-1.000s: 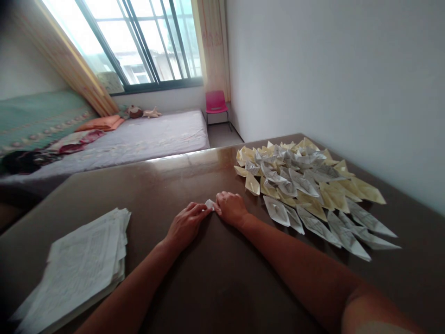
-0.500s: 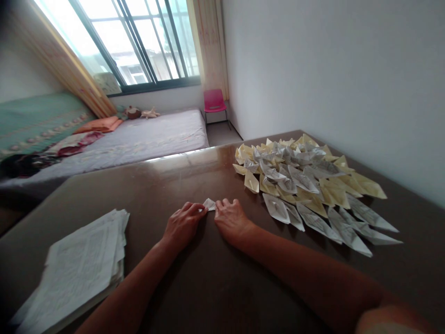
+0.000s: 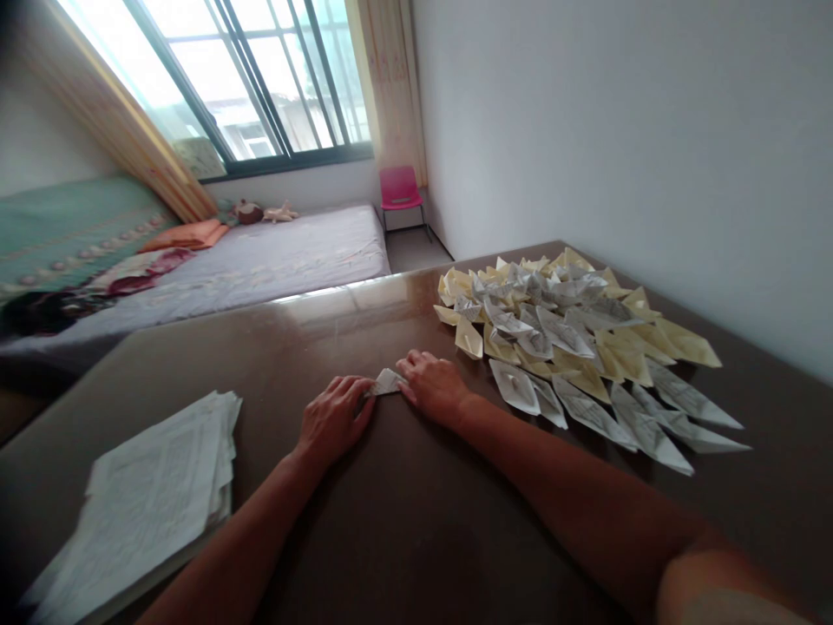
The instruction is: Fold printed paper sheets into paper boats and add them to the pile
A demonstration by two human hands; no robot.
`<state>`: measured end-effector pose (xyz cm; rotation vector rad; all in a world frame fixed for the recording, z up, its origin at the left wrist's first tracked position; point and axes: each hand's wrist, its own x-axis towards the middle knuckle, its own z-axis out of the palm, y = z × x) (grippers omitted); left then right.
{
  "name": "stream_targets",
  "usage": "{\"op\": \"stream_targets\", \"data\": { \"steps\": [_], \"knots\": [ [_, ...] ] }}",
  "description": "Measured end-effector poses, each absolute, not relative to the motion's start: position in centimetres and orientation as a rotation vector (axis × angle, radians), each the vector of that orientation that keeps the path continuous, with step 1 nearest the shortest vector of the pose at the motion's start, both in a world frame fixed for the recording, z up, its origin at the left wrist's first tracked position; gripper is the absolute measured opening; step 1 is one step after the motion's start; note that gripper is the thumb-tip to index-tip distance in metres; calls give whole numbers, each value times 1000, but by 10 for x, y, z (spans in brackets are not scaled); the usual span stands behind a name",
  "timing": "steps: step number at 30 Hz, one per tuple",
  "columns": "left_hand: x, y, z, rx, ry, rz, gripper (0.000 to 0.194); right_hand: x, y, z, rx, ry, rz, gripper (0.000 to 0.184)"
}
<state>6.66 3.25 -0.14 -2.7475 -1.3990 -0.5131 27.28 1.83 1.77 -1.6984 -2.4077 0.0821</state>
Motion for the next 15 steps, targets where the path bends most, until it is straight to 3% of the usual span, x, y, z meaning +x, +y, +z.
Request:
{"op": "stream_targets", "data": {
  "steps": [4, 9, 15],
  "knots": [
    [66, 36, -6, -2763, -1415, -563, 28, 276, 26, 8, -1454, -2395, 76, 47],
    [68, 37, -9, -2795, -1402, -598, 31, 271, 25, 6, -1333, -2440, 27, 40],
    [71, 43, -16, -2949, -1612, -1107, 33, 275, 37, -11, -1346, -2041, 483, 37]
  ]
}}
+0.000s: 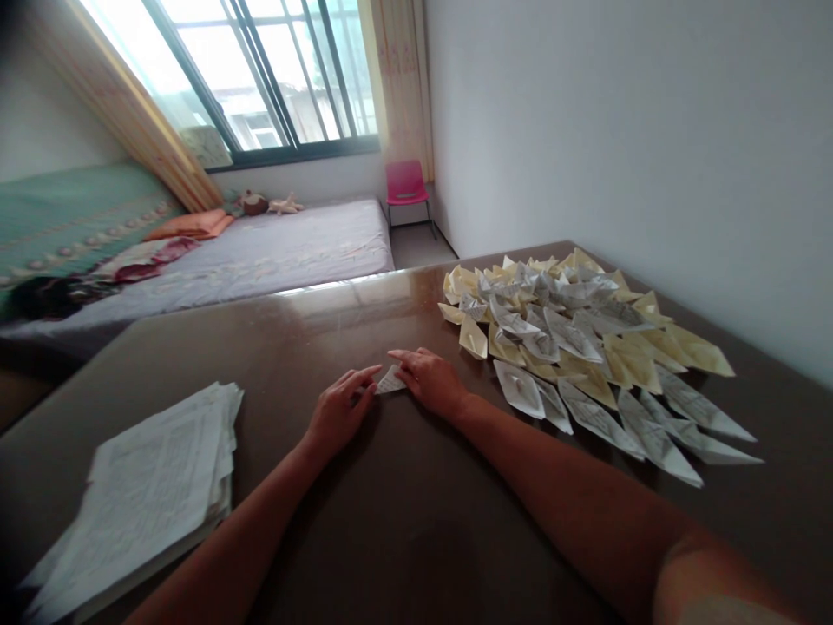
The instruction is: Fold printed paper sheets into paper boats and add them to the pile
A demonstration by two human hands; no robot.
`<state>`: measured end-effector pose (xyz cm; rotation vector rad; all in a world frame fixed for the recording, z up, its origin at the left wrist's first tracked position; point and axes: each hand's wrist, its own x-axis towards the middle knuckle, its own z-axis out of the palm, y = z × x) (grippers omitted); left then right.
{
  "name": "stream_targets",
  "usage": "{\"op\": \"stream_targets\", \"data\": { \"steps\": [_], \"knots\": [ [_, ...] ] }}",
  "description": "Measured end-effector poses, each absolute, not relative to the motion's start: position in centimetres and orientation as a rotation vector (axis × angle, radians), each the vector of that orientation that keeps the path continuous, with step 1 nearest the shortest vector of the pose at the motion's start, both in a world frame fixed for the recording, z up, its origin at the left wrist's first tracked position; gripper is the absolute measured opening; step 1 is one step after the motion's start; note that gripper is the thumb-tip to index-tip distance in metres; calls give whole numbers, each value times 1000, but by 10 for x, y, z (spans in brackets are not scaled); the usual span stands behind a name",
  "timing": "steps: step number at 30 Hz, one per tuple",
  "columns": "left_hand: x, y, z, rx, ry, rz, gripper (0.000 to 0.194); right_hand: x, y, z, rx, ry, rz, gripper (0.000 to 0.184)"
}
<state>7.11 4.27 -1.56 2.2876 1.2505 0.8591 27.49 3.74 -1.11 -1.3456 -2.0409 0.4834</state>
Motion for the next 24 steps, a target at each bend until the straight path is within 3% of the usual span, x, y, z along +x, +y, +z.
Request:
{"op": "stream_targets", "data": {
  "steps": [6, 13, 18, 24],
  "knots": [
    [74, 46, -15, 1658, 984, 979, 43, 270, 41, -16, -1144, -1536, 1017, 26],
    [80, 41, -10, 1430, 867, 955, 48, 258, 30, -6, -1028, -1196, 1453, 37],
    [83, 37, -6, 1323, 837, 914, 54, 255, 29, -7, -1070, -1262, 1334, 26],
    [82, 36, -6, 1288, 846, 912, 59, 256, 28, -9, -1094, -1682, 818, 17]
  ]
}}
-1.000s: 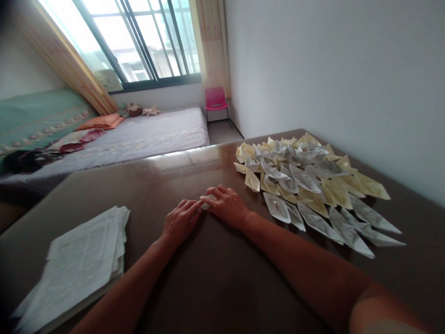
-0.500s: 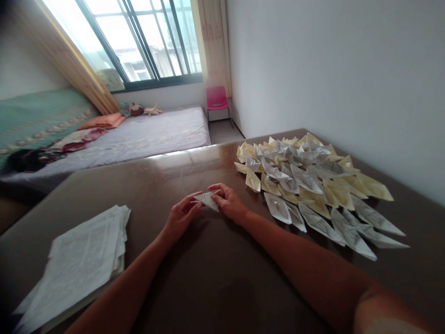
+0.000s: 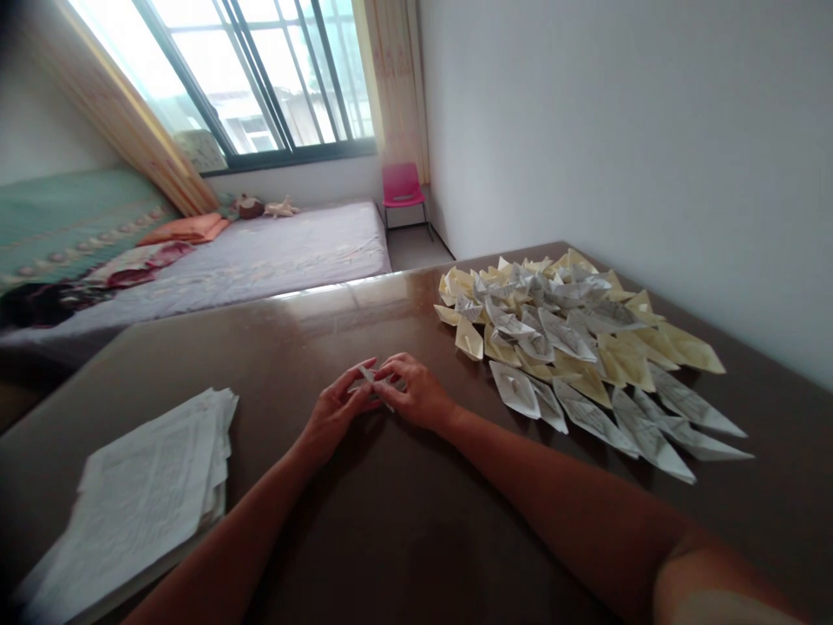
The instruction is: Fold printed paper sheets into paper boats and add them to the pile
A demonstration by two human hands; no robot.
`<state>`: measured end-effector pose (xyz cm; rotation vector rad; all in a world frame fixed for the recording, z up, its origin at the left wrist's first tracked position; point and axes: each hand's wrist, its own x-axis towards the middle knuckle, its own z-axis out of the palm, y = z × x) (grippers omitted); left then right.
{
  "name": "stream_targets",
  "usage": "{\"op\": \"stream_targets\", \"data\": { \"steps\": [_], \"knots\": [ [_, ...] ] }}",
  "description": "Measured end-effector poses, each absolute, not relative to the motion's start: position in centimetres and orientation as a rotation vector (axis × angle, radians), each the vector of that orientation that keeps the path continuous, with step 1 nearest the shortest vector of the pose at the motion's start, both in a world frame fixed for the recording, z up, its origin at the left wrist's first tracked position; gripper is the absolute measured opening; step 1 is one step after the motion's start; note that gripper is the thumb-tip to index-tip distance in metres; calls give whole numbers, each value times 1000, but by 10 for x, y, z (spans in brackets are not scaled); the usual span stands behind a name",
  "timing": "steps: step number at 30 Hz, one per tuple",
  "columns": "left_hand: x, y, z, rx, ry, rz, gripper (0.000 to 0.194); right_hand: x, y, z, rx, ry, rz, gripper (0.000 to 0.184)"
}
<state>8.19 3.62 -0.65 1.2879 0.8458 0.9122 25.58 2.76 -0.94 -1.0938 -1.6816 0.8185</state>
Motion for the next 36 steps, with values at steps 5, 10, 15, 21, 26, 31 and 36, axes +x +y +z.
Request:
{"op": "stream_targets", "data": {
  "steps": [5, 10, 15, 21, 26, 31, 36],
  "knots": [
    [80, 37, -8, 1331, 841, 897, 56, 258, 26, -9, -1116, -1756, 890, 32],
    [77, 40, -7, 1595, 902, 947, 43, 261, 29, -9, -1027, -1737, 1105, 31],
    [77, 38, 0, 1793, 908, 914, 38, 263, 32, -15, -1034, -1701, 1150, 33],
    [76, 40, 0, 1903, 897, 840, 37, 270, 35, -12, -1000, -1707, 1291, 33],
    [82, 33, -5, 2044, 938, 909, 38, 266, 30, -6, -1067, -1821, 1101, 23],
    [89, 22, -11, 2263, 1120, 904, 50, 254, 22, -12, -1245, -1921, 576, 17],
    [87, 25, -11, 2284, 1286, 894, 36, 254, 25, -18, -1214, -1963, 536, 22]
  ]
}}
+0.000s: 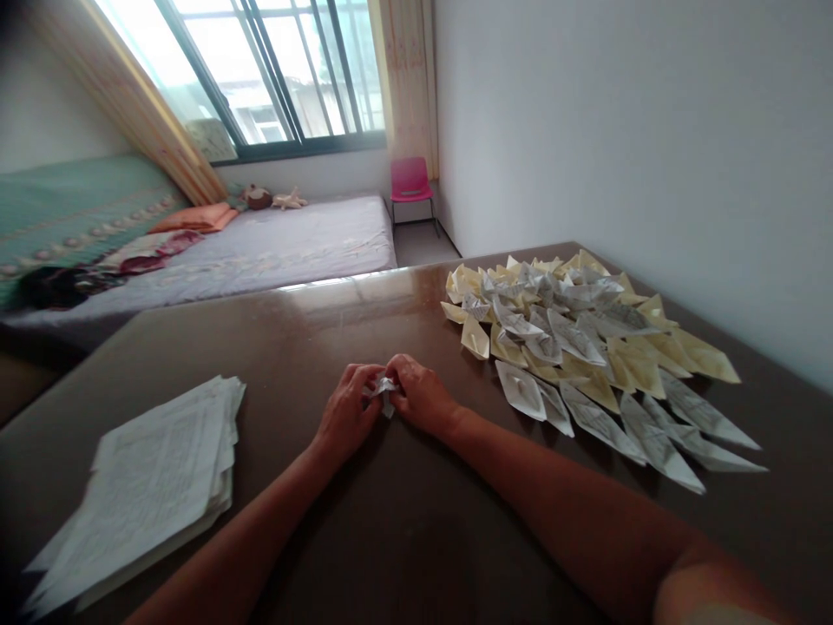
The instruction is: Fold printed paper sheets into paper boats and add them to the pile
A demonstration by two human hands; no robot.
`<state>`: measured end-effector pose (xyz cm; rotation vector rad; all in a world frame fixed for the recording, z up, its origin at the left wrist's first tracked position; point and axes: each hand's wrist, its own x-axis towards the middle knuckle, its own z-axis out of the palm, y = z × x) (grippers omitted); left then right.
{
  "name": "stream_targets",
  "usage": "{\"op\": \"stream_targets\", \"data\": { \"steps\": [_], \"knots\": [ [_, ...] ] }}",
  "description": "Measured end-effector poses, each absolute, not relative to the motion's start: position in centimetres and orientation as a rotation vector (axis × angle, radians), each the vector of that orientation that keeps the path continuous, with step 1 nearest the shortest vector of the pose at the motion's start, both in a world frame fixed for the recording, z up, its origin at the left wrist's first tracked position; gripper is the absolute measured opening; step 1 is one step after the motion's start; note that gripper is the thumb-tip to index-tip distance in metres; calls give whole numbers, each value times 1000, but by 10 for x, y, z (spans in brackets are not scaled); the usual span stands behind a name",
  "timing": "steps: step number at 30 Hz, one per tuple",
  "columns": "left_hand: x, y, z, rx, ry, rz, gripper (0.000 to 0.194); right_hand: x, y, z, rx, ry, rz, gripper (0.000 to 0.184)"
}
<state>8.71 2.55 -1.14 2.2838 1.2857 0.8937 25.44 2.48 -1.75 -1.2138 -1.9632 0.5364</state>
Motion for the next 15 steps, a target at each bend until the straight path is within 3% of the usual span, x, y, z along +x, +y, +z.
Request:
{"op": "stream_targets", "data": {
  "steps": [5, 15],
  "knots": [
    [85, 31, -10, 2289, 1327, 824, 11, 258, 29, -18, -1198, -2032, 492, 26],
    [57, 45, -1, 2497, 1038, 559, 11, 281, 31, -7, -957, -2278, 630, 20]
  ]
}}
